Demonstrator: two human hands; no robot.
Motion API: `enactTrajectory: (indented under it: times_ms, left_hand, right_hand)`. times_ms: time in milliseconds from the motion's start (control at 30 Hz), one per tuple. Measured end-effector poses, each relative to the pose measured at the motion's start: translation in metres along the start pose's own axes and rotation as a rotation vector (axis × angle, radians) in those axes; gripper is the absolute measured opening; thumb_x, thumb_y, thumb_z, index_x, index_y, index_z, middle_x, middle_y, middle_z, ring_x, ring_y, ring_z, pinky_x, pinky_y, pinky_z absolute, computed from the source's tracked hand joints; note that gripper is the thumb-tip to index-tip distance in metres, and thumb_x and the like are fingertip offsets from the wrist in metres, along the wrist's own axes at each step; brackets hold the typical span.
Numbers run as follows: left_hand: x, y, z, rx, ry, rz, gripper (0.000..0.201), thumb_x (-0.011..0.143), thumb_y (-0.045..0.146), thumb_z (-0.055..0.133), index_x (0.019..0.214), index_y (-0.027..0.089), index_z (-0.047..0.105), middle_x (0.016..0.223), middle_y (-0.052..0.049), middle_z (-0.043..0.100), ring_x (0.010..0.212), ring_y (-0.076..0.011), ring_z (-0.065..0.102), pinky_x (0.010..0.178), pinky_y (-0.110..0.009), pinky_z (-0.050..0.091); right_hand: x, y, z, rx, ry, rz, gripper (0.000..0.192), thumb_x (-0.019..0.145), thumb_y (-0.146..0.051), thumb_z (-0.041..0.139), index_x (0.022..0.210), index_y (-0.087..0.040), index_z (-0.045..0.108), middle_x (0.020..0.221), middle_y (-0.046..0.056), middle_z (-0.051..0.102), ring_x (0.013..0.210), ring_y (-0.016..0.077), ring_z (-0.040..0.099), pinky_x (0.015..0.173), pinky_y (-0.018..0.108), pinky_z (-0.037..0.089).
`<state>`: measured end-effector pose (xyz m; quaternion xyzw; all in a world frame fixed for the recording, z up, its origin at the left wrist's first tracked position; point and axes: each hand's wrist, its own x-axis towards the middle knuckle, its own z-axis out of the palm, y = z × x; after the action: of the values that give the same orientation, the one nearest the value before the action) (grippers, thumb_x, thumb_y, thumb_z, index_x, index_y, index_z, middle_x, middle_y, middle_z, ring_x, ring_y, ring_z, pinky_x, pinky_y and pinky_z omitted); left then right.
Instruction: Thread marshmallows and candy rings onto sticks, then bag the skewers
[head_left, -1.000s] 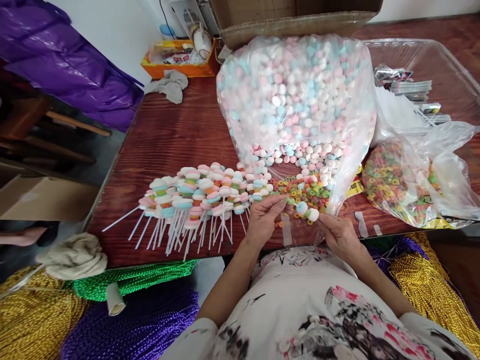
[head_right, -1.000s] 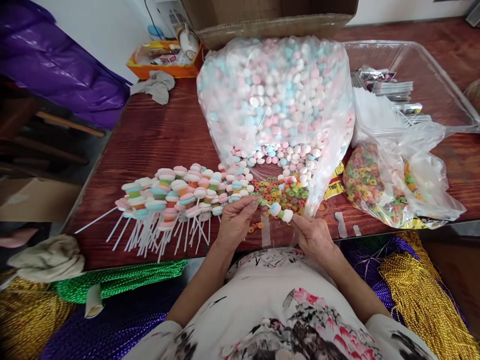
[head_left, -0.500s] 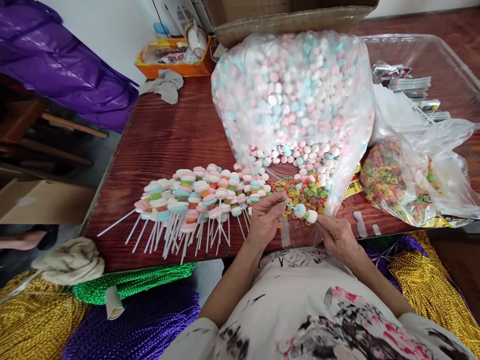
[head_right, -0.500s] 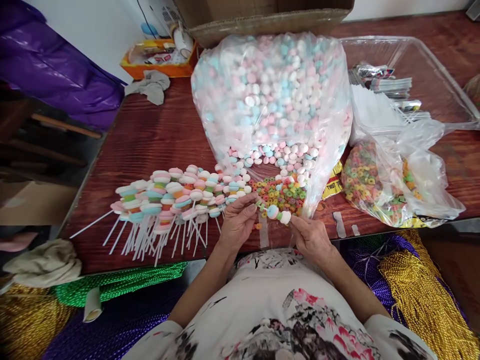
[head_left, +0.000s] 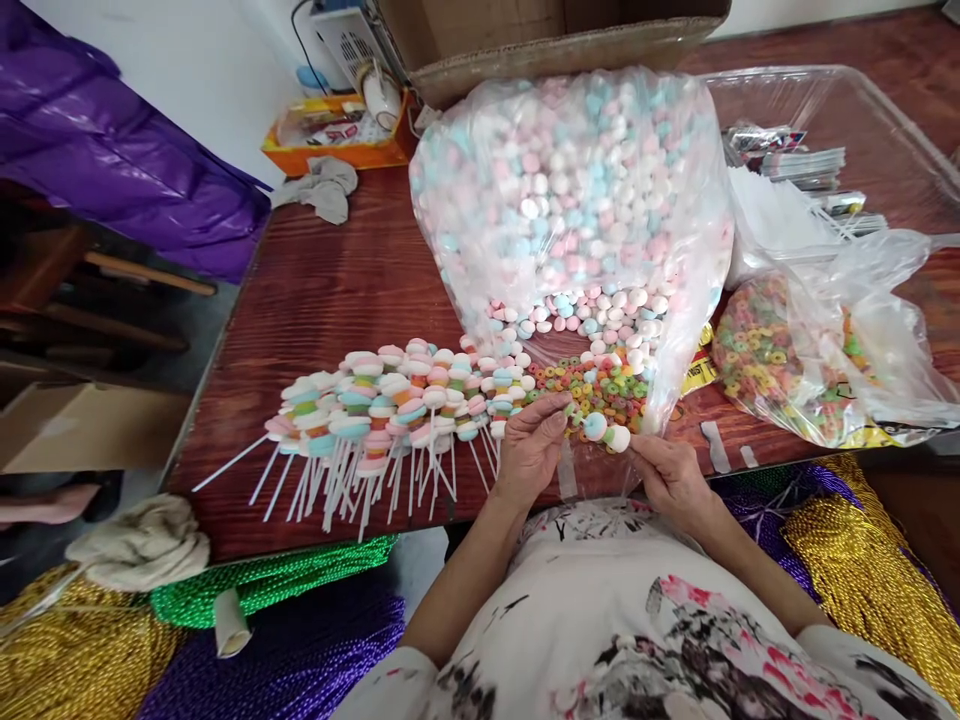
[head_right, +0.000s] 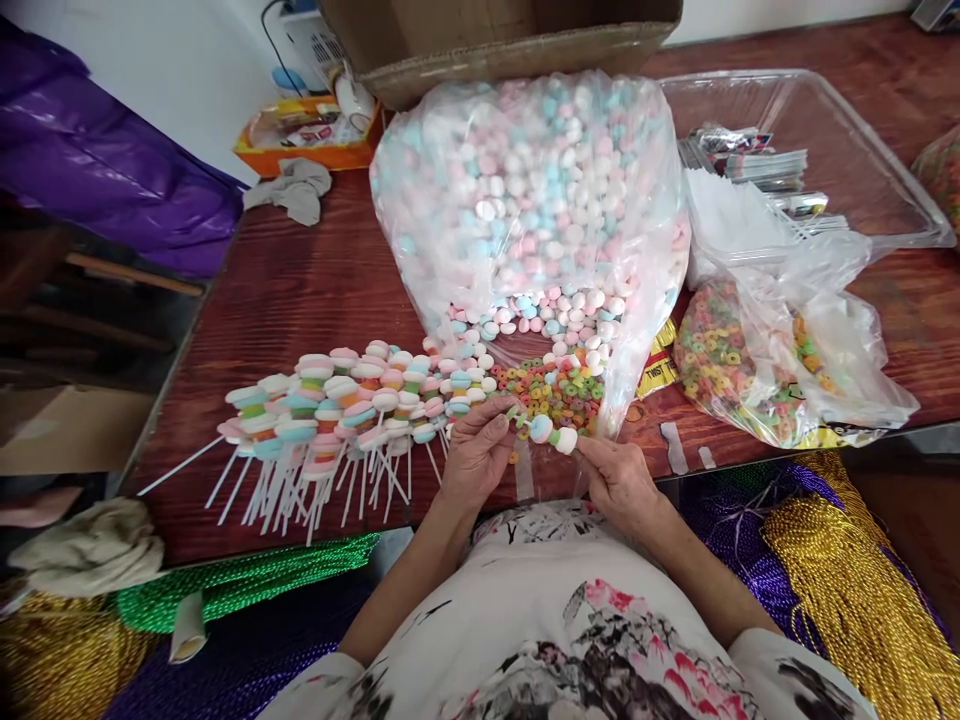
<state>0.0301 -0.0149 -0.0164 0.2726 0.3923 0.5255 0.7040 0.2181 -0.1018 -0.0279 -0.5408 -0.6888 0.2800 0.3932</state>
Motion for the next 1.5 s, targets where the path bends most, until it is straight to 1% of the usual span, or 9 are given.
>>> enactTrajectory:
  times_ms: [400, 533, 633, 767, 833, 933, 1167, 1333, 1500]
  left_hand:
    - [0.003, -0.005, 0.020, 0.060, -0.250, -0.187, 0.023, 0.059, 0.026, 0.092, 0.077, 0.018, 0.080, 0.090, -0.001, 0.066, 0.068, -0.0085, 0.058, 0.065, -0.025, 0.050]
    - [0.014, -0.002, 0.034, 0.202, -0.358, -0.133, 0.022, 0.064, 0.030, 0.089, 0.079, 0.017, 0.079, 0.092, -0.004, 0.068, 0.076, -0.0132, 0.061, 0.069, -0.029, 0.050]
    - [0.041, 0.010, 0.039, 0.487, -0.397, 0.008, 0.025, 0.080, 0.039, 0.076, 0.092, 0.018, 0.078, 0.092, -0.006, 0.069, 0.069, -0.0133, 0.059, 0.069, -0.031, 0.051]
    - [0.096, 0.023, 0.044, 1.175, -0.231, 0.403, 0.021, 0.090, 0.028, 0.059, 0.097, 0.016, 0.075, 0.106, -0.013, 0.067, 0.091, -0.0231, 0.062, 0.084, -0.038, 0.051]
    - [0.122, 0.023, 0.047, 1.504, -0.184, 0.392, 0.019, 0.088, 0.019, 0.056, 0.090, 0.014, 0.074, 0.107, -0.017, 0.065, 0.104, -0.0296, 0.060, 0.091, -0.043, 0.049]
    - [0.146, 0.018, 0.047, 1.656, -0.162, 0.312, 0.016, 0.082, 0.012, 0.058, 0.087, 0.013, 0.074, 0.108, -0.019, 0.065, 0.111, -0.0343, 0.058, 0.098, -0.047, 0.045]
    - [0.141, 0.029, 0.026, 1.486, -0.169, 0.254, 0.021, 0.085, 0.025, 0.060, 0.093, 0.014, 0.076, 0.077, -0.006, 0.069, 0.074, -0.0212, 0.065, 0.076, -0.036, 0.055]
    - [0.102, 0.040, 0.013, 0.849, -0.093, 0.144, 0.036, 0.078, 0.044, 0.073, 0.098, 0.014, 0.077, 0.069, -0.002, 0.070, 0.052, -0.0136, 0.061, 0.052, -0.027, 0.051]
    - [0.058, 0.046, 0.013, 0.449, -0.148, 0.021, 0.034, 0.069, 0.041, 0.083, 0.089, 0.014, 0.078, 0.073, -0.006, 0.074, 0.057, -0.0136, 0.065, 0.055, -0.026, 0.054]
  right_hand:
    - [0.006, -0.003, 0.007, -0.027, 0.110, -0.043, 0.022, 0.098, -0.015, 0.045, 0.084, -0.018, 0.063, 0.064, 0.000, 0.057, 0.056, 0.0124, 0.050, 0.055, 0.025, 0.038]
    - [0.009, -0.002, 0.003, 0.011, 0.150, -0.002, 0.023, 0.098, -0.015, 0.045, 0.087, -0.017, 0.065, 0.065, -0.001, 0.058, 0.056, 0.0115, 0.050, 0.056, 0.024, 0.040]
    - [0.011, 0.006, -0.012, 0.036, 0.283, 0.086, 0.021, 0.098, -0.020, 0.049, 0.084, -0.018, 0.064, 0.063, -0.003, 0.053, 0.054, 0.0102, 0.046, 0.054, 0.023, 0.038]
    - [0.012, 0.019, -0.034, 0.043, 0.436, 0.178, 0.031, 0.097, -0.025, 0.055, 0.066, -0.018, 0.052, 0.058, -0.005, 0.041, 0.051, 0.0086, 0.037, 0.050, 0.024, 0.032]
    - [0.011, 0.023, -0.036, 0.038, 0.435, 0.170, 0.031, 0.097, -0.025, 0.055, 0.067, -0.018, 0.051, 0.059, -0.005, 0.041, 0.052, 0.0083, 0.037, 0.050, 0.023, 0.032]
    - [0.007, 0.028, -0.029, 0.027, 0.358, 0.117, 0.025, 0.098, -0.022, 0.053, 0.073, -0.018, 0.056, 0.061, -0.005, 0.044, 0.053, 0.0085, 0.041, 0.052, 0.023, 0.034]
    - [-0.004, 0.036, -0.022, -0.016, 0.275, 0.073, 0.020, 0.099, -0.019, 0.050, 0.082, -0.018, 0.061, 0.063, -0.004, 0.048, 0.054, 0.0094, 0.046, 0.054, 0.023, 0.037]
    - [0.013, 0.024, -0.026, -0.061, 0.184, 0.020, 0.023, 0.100, -0.021, 0.049, 0.081, -0.019, 0.062, 0.064, -0.002, 0.056, 0.055, 0.0111, 0.051, 0.056, 0.024, 0.039]
    - [0.037, 0.008, -0.022, -0.128, 0.121, -0.042, 0.023, 0.099, -0.020, 0.047, 0.084, -0.019, 0.065, 0.070, 0.002, 0.064, 0.059, 0.0138, 0.055, 0.059, 0.025, 0.041]
